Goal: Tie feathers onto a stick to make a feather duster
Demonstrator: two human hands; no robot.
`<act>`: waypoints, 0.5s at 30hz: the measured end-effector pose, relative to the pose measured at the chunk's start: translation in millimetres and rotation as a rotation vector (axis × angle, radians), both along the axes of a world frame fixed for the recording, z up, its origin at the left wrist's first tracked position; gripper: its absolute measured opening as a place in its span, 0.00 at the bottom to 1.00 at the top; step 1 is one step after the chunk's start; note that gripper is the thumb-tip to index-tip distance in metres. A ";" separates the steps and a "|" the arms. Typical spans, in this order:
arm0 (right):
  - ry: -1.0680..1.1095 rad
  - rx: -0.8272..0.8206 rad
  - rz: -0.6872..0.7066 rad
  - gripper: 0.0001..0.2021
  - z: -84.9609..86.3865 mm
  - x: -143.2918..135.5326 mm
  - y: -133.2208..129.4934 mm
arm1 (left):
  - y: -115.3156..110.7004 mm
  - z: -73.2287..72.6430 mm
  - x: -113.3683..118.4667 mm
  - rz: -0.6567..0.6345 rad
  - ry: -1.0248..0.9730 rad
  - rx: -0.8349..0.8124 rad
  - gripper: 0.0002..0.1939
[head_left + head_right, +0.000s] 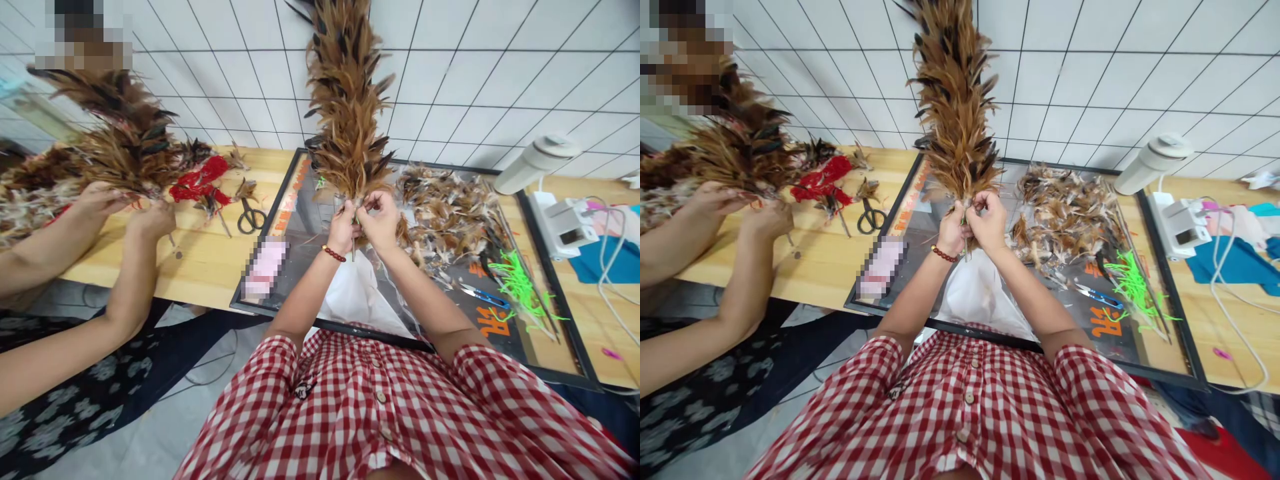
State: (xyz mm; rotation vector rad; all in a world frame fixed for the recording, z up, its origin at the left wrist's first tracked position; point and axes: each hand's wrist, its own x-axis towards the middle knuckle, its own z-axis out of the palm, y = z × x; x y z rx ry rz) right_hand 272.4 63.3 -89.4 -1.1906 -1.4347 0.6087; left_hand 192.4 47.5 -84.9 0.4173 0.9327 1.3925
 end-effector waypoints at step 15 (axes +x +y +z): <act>0.311 -0.556 0.595 0.21 4.7 35.2 -2.8 | -7.2 8.8 -21.3 -0.135 0.105 0.095 0.25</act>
